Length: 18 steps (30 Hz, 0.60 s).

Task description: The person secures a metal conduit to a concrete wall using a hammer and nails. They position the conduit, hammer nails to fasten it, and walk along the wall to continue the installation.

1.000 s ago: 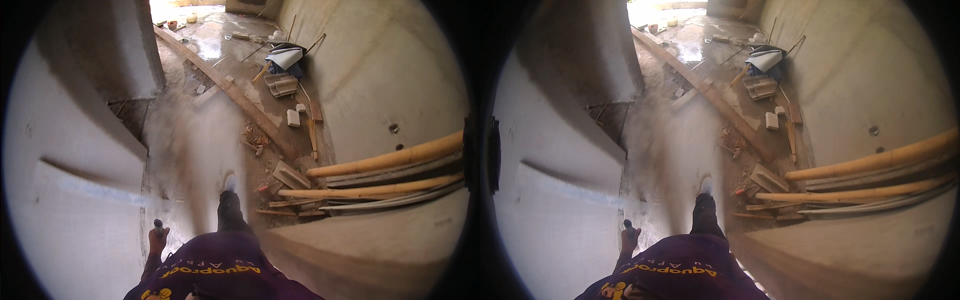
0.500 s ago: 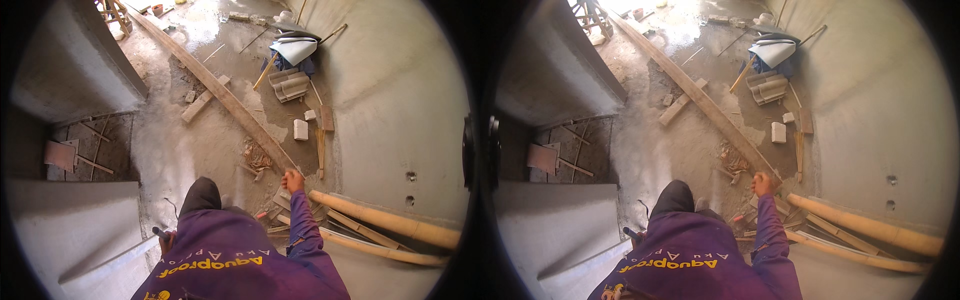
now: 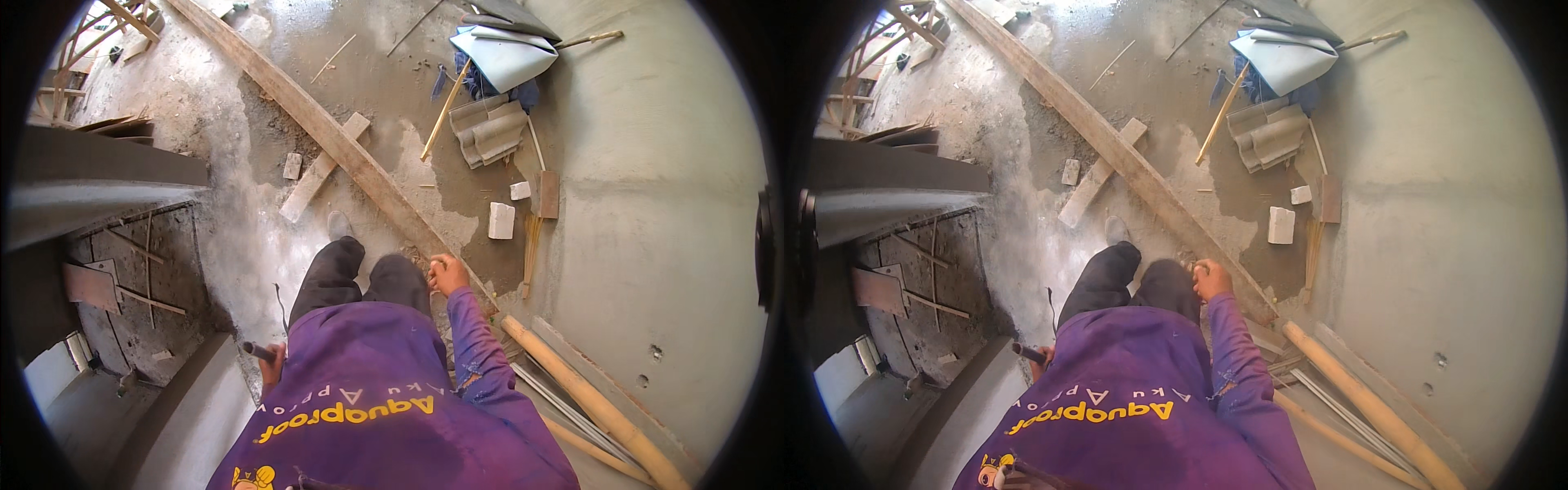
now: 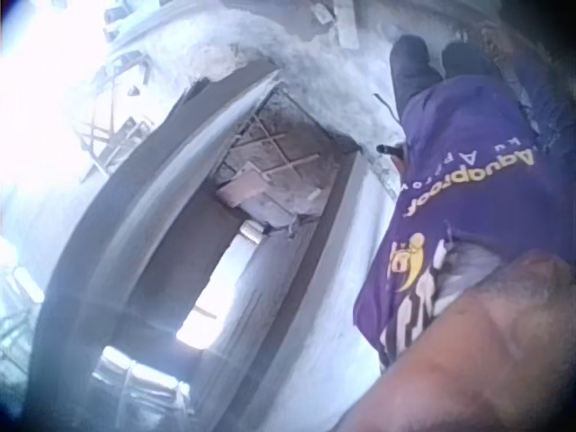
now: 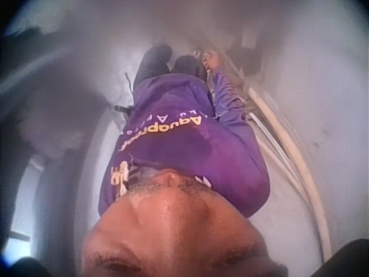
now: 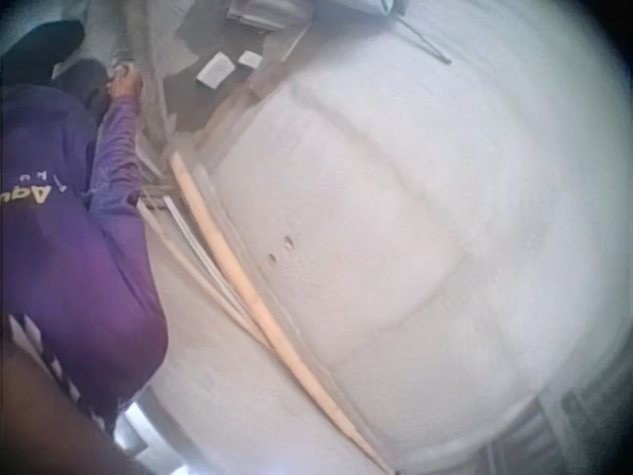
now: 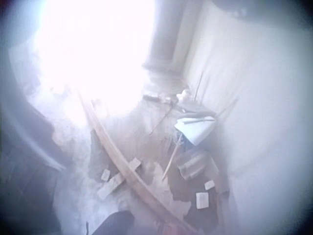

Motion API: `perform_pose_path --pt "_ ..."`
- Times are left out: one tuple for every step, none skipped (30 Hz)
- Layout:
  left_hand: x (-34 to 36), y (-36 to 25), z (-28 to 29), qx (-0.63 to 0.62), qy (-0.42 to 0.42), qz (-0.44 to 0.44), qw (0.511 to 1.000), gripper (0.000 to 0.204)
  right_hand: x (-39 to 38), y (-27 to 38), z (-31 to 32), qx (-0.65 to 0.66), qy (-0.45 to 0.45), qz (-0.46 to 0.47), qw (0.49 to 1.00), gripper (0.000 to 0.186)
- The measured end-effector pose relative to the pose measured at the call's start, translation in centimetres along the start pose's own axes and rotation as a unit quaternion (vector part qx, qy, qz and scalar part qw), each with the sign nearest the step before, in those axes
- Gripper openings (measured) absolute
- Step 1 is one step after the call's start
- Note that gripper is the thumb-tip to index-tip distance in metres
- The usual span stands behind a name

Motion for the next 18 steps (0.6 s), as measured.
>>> perform_pose_path --pt "1.7 -2.8 0.1 -0.008 -0.005 -0.012 1.0 0.031 1.6 1.6 0.9 0.01 -0.015 0.008 1.0 0.031" --pt "2.9 -6.0 0.3 -0.04 0.0 -0.013 0.999 0.029 1.8 3.5 1.8 0.055 -0.031 -0.013 0.998 0.031" --pt "4.2 -7.9 0.3 -0.045 -0.021 -0.006 0.999 0.028 2.5 4.1 2.6 0.045 -0.043 -0.012 0.998 0.031" --pt "5.8 -9.5 0.3 -0.05 -0.044 -0.007 0.998 0.028 3.5 4.7 3.5 0.038 -0.057 -0.005 0.998 0.031" --pt "7.0 -10.7 0.3 -0.056 -0.067 -0.008 0.996 0.027 4.4 5.4 4.1 0.029 -0.072 0.003 0.997 0.031" --pt "8.6 -12.2 0.4 -0.066 -0.086 -0.009 0.994 0.025 4.4 7.6 5.0 0.027 -0.076 -0.008 0.997 0.03" --pt "10.0 -13.7 0.6 -0.058 -0.092 -0.016 0.994 0.025 5.5 8.4 5.3 0.033 -0.08 -0.011 0.996 0.03" --pt "11.4 -15.3 0.1 -0.054 -0.092 -0.021 0.994 0.025 6.6 8.7 6.2 0.037 -0.09 -0.018 0.995 0.029" --pt "12.6 -16.5 -0.4 -0.049 -0.096 -0.021 0.994 0.025 8.0 9.3 6.8 0.037 -0.095 -0.027 0.994 0.029" --pt "13.8 -17.2 -1.4 -0.064 -0.101 -0.018 0.993 0.027 9.0 10.5 7.4 0.039 -0.113 -0.033 0.992 0.026" --pt "14.9 -17.7 -2.3 -0.057 -0.093 -0.015 0.994 0.027 10.8 11.2 8.0 0.049 -0.123 -0.032 0.991 0.025" --pt "16.0 -18.2 -3.1 -0.049 -0.086 -0.013 0.995 0.028 13.1 11.8 8.6 0.059 -0.132 -0.03 0.989 0.024" --pt "17.0 -18.9 -3.8 -0.037 -0.079 -0.015 0.996 0.029 15.4 12.6 9.1 0.074 -0.14 -0.028 0.987 0.024" --pt "17.6 -19.9 -5.1 -0.018 -0.094 -0.036 0.995 0.03 17.6 14.4 9.8 0.085 -0.151 -0.021 0.985 0.02" --pt "18.2 -20.9 -6.3 0.016 -0.088 -0.029 0.996 0.03 20.4 16.1 10.5 0.077 -0.145 -0.018 0.986 0.02" --pt "18.9 -22.4 -7.3 0.05 -0.082 -0.024 0.995 0.031 23.8 18.2 11.3 0.071 -0.139 -0.014 0.988 0.019" --pt "19.9 -24.0 -8.3 0.086 -0.08 -0.021 0.993 0.032 27.9 20.5 11.5 0.069 -0.13 -0.008 0.989 0.018" --pt "20.4 -25.8 -9.5 0.092 -0.094 -0.015 0.991 0.034 32.2 22.2 11.6 0.057 -0.124 -0.013 0.991 0.016"
Point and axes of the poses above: each hand's wrist, its own x-axis towards the middle knuckle, its own z-axis out of the back of the hand, y = z × x, the point moved 2 cm from there along x, towards the middle knuckle, and after that the axes turned 8 degrees about -x, right-handed, at the moved point
